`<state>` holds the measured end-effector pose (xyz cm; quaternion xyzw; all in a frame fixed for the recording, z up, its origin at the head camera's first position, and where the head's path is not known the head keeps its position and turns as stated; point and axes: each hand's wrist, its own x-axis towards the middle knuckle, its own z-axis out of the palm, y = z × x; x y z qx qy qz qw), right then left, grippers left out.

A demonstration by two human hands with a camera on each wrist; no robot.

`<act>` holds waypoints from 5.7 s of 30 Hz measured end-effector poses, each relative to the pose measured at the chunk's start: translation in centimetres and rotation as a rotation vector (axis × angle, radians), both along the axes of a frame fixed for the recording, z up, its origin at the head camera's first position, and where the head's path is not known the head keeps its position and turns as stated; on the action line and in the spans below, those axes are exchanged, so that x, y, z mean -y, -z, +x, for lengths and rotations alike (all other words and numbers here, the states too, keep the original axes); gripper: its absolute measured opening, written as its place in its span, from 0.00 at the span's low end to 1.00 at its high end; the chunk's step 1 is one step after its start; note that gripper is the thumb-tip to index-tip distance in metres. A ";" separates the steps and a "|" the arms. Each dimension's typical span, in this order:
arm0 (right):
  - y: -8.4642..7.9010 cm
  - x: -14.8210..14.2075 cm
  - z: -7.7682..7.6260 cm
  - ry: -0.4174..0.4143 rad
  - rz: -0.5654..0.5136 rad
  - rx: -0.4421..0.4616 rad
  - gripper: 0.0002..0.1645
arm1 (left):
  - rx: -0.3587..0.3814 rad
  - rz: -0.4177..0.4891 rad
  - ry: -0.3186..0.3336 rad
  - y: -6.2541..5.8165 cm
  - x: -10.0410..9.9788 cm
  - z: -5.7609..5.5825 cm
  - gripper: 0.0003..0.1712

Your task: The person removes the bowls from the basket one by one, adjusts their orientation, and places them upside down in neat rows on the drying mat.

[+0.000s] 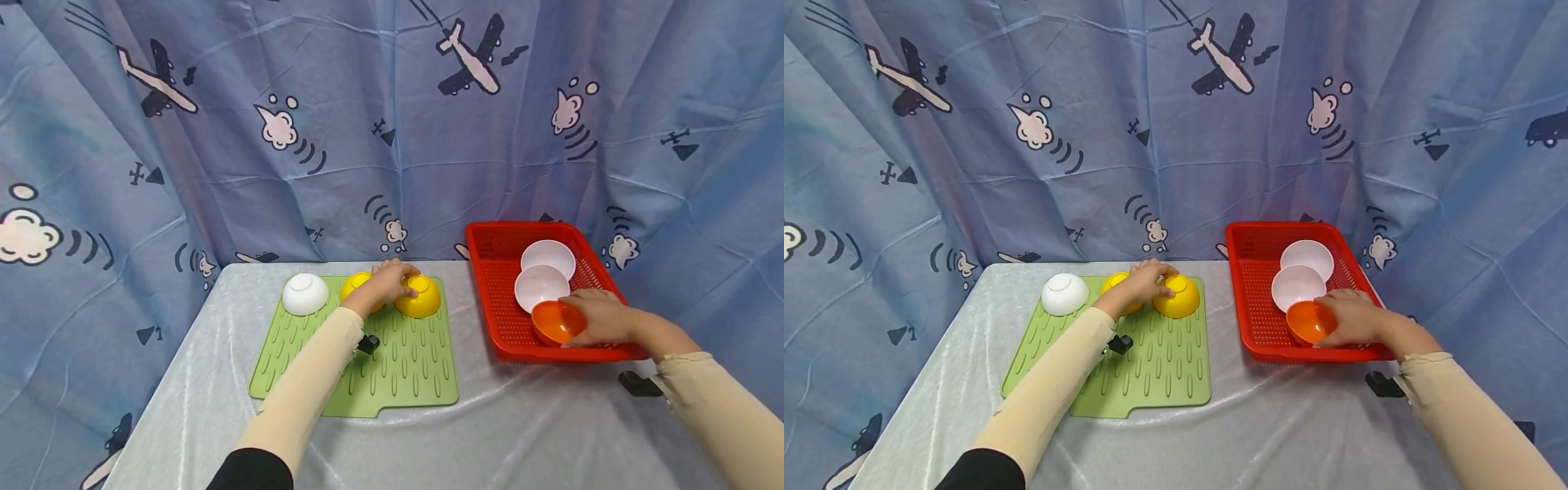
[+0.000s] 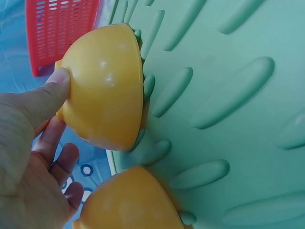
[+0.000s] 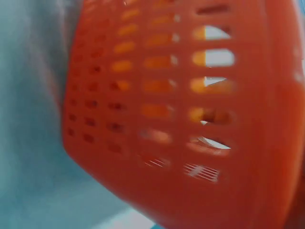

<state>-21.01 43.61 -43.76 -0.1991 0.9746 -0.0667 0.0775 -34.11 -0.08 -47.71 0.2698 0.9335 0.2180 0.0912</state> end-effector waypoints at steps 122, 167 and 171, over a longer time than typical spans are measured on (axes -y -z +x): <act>-0.9 24.3 6.9 0.025 -0.749 -0.336 0.63 | 0.455 0.960 -0.177 -3.7 5.7 17.7 0.35; 0.1 24.8 6.5 0.121 -1.313 0.138 0.46 | 0.159 0.810 -0.133 -3.8 5.8 17.3 0.65; 0.4 24.8 6.5 0.101 -1.320 0.137 0.49 | 0.167 0.815 -0.102 -4.0 6.2 17.1 0.62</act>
